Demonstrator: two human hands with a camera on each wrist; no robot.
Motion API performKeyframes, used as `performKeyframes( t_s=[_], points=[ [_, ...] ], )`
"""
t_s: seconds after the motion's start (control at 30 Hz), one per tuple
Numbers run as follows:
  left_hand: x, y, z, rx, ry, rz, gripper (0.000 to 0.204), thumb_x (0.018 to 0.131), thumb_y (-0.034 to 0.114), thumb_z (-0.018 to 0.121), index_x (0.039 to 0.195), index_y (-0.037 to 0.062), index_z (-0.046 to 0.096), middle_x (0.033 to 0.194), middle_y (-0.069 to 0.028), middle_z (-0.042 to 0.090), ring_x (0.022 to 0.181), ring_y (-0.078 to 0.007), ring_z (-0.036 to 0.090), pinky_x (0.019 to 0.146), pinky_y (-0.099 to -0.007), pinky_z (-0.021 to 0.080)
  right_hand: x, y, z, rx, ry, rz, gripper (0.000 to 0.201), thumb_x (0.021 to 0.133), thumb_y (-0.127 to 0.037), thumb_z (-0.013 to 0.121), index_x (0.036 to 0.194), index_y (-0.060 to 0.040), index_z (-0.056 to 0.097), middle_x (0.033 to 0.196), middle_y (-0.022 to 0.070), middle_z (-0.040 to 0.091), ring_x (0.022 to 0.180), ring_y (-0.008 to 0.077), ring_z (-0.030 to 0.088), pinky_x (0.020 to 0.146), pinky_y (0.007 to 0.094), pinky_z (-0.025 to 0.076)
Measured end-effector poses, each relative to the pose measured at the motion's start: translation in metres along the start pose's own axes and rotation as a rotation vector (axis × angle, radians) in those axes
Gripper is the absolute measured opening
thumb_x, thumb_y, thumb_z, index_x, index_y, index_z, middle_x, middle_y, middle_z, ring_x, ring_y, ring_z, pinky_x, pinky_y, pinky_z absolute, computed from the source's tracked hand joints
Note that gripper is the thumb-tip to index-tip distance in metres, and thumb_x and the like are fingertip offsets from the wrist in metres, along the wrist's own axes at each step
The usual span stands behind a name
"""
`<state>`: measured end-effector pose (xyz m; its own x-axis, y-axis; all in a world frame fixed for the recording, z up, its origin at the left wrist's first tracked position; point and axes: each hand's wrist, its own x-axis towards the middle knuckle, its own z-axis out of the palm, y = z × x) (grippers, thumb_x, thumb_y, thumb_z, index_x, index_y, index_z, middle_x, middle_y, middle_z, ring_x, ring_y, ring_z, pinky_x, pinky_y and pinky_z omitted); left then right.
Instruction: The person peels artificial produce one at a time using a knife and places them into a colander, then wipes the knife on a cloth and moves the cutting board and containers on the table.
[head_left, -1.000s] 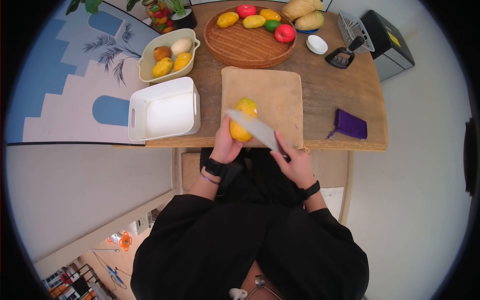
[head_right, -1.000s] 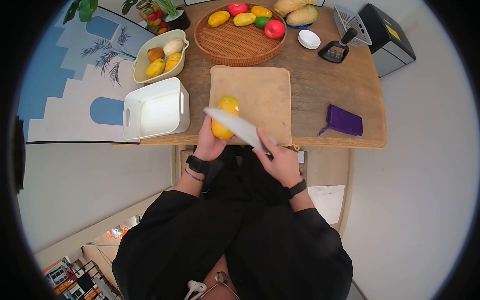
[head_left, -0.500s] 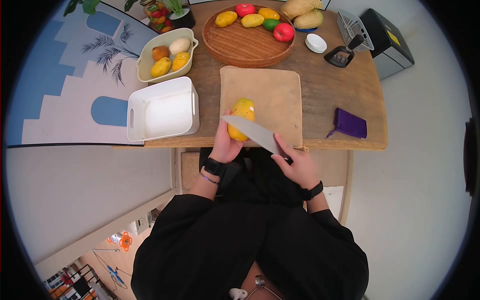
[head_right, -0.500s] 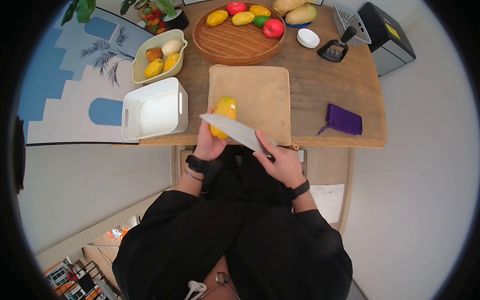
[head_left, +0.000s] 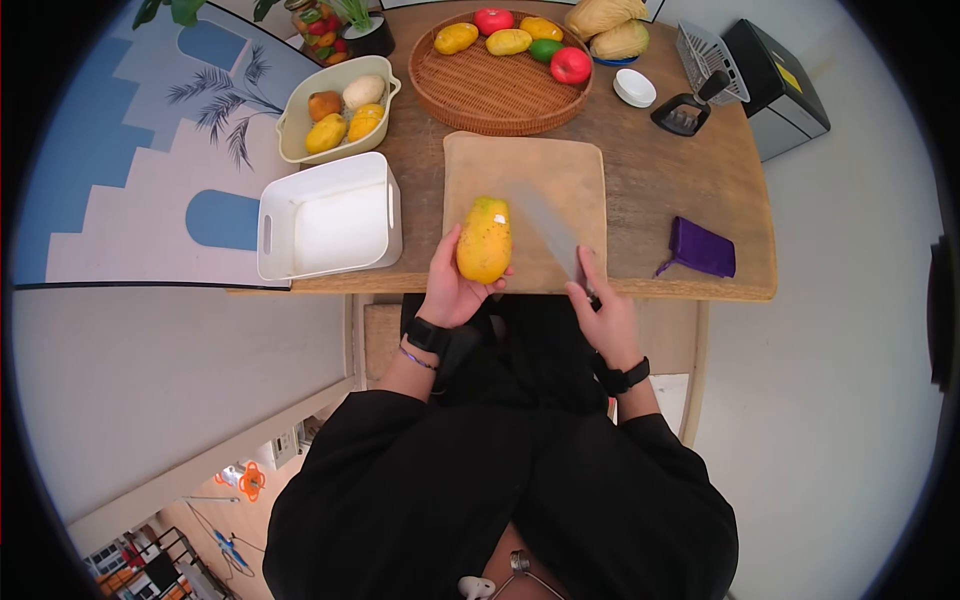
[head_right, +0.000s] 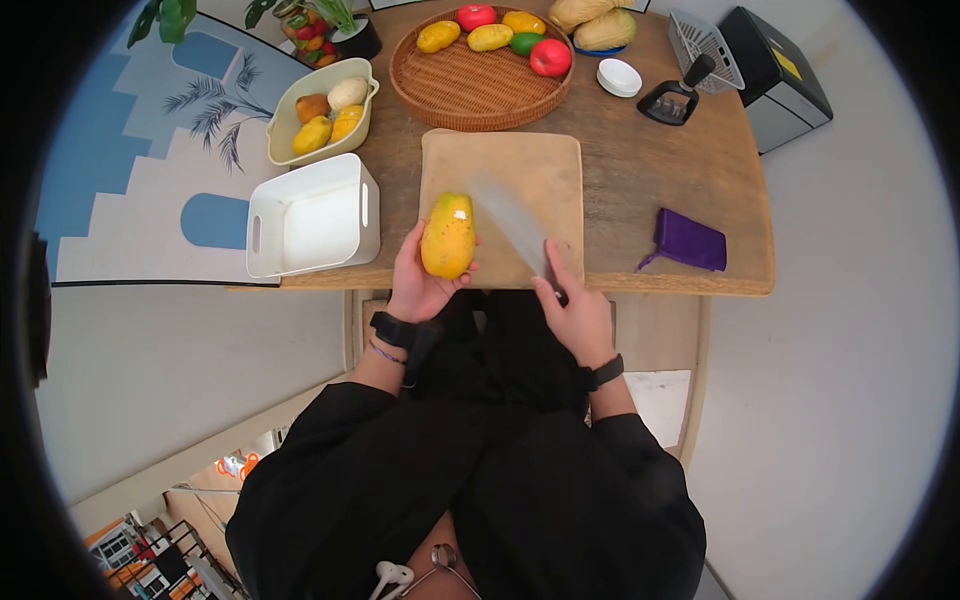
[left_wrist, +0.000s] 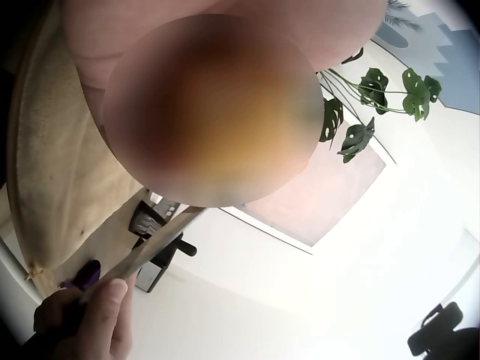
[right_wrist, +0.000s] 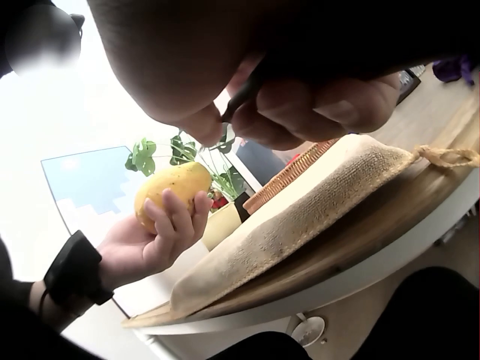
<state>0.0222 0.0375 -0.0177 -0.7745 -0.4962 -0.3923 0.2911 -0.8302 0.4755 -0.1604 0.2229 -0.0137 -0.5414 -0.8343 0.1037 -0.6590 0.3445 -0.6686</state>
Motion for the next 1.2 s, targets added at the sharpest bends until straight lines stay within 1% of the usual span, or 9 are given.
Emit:
performKeyframes(
  t_s=[0.23, 0.37, 0.47, 0.53, 0.77, 0.87, 1.0, 1.1, 1.2],
  points=[
    [0.009, -0.008, -0.001, -0.095, 0.118, 0.052, 0.052, 0.106, 0.058, 0.039, 0.123, 0.0135, 0.062, 0.104, -0.0042, 0.070, 0.089, -0.0212, 0.068, 0.069, -0.0357, 0.055, -0.015, -0.021, 0.000, -0.020, -0.109, -0.256, 0.065, 0.091, -0.038, 0.077, 0.151, -0.0297, 0.054, 0.062, 0.0090, 0.063, 0.055, 0.0281, 0.065, 0.054, 0.0382, 0.052],
    [0.008, -0.007, -0.007, -0.133, 0.054, 0.030, 0.054, 0.105, 0.060, 0.040, 0.123, 0.0134, 0.062, 0.101, -0.0065, 0.070, 0.084, -0.0213, 0.069, 0.065, -0.0335, 0.054, -0.015, -0.017, 0.011, -0.026, -0.129, -0.177, 0.062, 0.092, -0.038, 0.075, 0.150, -0.0288, 0.054, 0.068, 0.0126, 0.067, 0.061, 0.0320, 0.068, 0.058, 0.0399, 0.054],
    [0.004, 0.001, -0.015, -0.047, -0.099, -0.017, 0.057, 0.105, 0.061, 0.039, 0.124, 0.0123, 0.062, 0.102, -0.0104, 0.071, 0.079, -0.0230, 0.069, 0.064, -0.0321, 0.054, -0.006, -0.007, 0.021, 0.145, 0.051, -0.086, 0.059, 0.095, -0.033, 0.073, 0.150, -0.0248, 0.055, 0.078, 0.0164, 0.072, 0.064, 0.0329, 0.069, 0.063, 0.0387, 0.055],
    [0.004, 0.001, -0.016, -0.049, -0.086, -0.028, 0.059, 0.105, 0.062, 0.039, 0.124, 0.0116, 0.062, 0.102, -0.0119, 0.071, 0.076, -0.0241, 0.069, 0.063, -0.0318, 0.054, 0.000, -0.003, 0.017, -0.005, -0.073, 0.179, 0.058, 0.096, -0.036, 0.071, 0.150, -0.0244, 0.054, 0.086, 0.0200, 0.073, 0.077, 0.0393, 0.072, 0.067, 0.0438, 0.057],
    [0.008, -0.005, -0.010, -0.152, 0.156, 0.025, 0.060, 0.103, 0.062, 0.041, 0.127, 0.0103, 0.062, 0.110, -0.0131, 0.070, 0.094, -0.0237, 0.069, 0.074, -0.0401, 0.056, -0.013, -0.012, 0.010, 0.170, -0.073, -0.198, 0.061, 0.093, -0.034, 0.074, 0.151, -0.0269, 0.054, 0.076, 0.0147, 0.070, 0.063, 0.0319, 0.069, 0.060, 0.0372, 0.054],
    [0.007, -0.002, -0.003, -0.097, 0.088, -0.002, 0.059, 0.104, 0.060, 0.040, 0.127, 0.0097, 0.061, 0.113, -0.0134, 0.069, 0.099, -0.0228, 0.067, 0.077, -0.0429, 0.054, -0.016, -0.016, 0.008, 0.054, -0.161, -0.244, 0.063, 0.092, -0.033, 0.076, 0.151, -0.0267, 0.055, 0.074, 0.0135, 0.070, 0.061, 0.0291, 0.069, 0.059, 0.0359, 0.054],
    [0.006, -0.003, -0.011, -0.146, 0.129, 0.007, 0.061, 0.104, 0.060, 0.039, 0.127, 0.0081, 0.061, 0.110, -0.0141, 0.070, 0.092, -0.0234, 0.067, 0.075, -0.0394, 0.054, -0.014, -0.009, 0.017, 0.088, -0.086, -0.216, 0.061, 0.093, -0.034, 0.074, 0.150, -0.0268, 0.054, 0.076, 0.0151, 0.071, 0.063, 0.0319, 0.070, 0.061, 0.0378, 0.055],
    [0.007, 0.000, -0.018, -0.035, -0.057, -0.071, 0.064, 0.103, 0.062, 0.038, 0.126, 0.0074, 0.061, 0.107, -0.0131, 0.070, 0.087, -0.0238, 0.067, 0.073, -0.0359, 0.054, -0.001, -0.006, 0.012, 0.029, -0.014, 0.106, 0.056, 0.097, -0.034, 0.070, 0.150, -0.0254, 0.054, 0.090, 0.0198, 0.074, 0.075, 0.0376, 0.072, 0.067, 0.0412, 0.057],
    [0.003, 0.004, -0.010, -0.051, -0.028, -0.047, 0.065, 0.103, 0.065, 0.038, 0.124, 0.0077, 0.062, 0.104, -0.0118, 0.070, 0.084, -0.0237, 0.067, 0.071, -0.0333, 0.054, 0.004, 0.009, 0.016, 0.169, 0.115, -0.037, 0.056, 0.097, -0.032, 0.071, 0.150, -0.0242, 0.055, 0.095, 0.0195, 0.074, 0.078, 0.0369, 0.073, 0.068, 0.0397, 0.057]
  ],
)
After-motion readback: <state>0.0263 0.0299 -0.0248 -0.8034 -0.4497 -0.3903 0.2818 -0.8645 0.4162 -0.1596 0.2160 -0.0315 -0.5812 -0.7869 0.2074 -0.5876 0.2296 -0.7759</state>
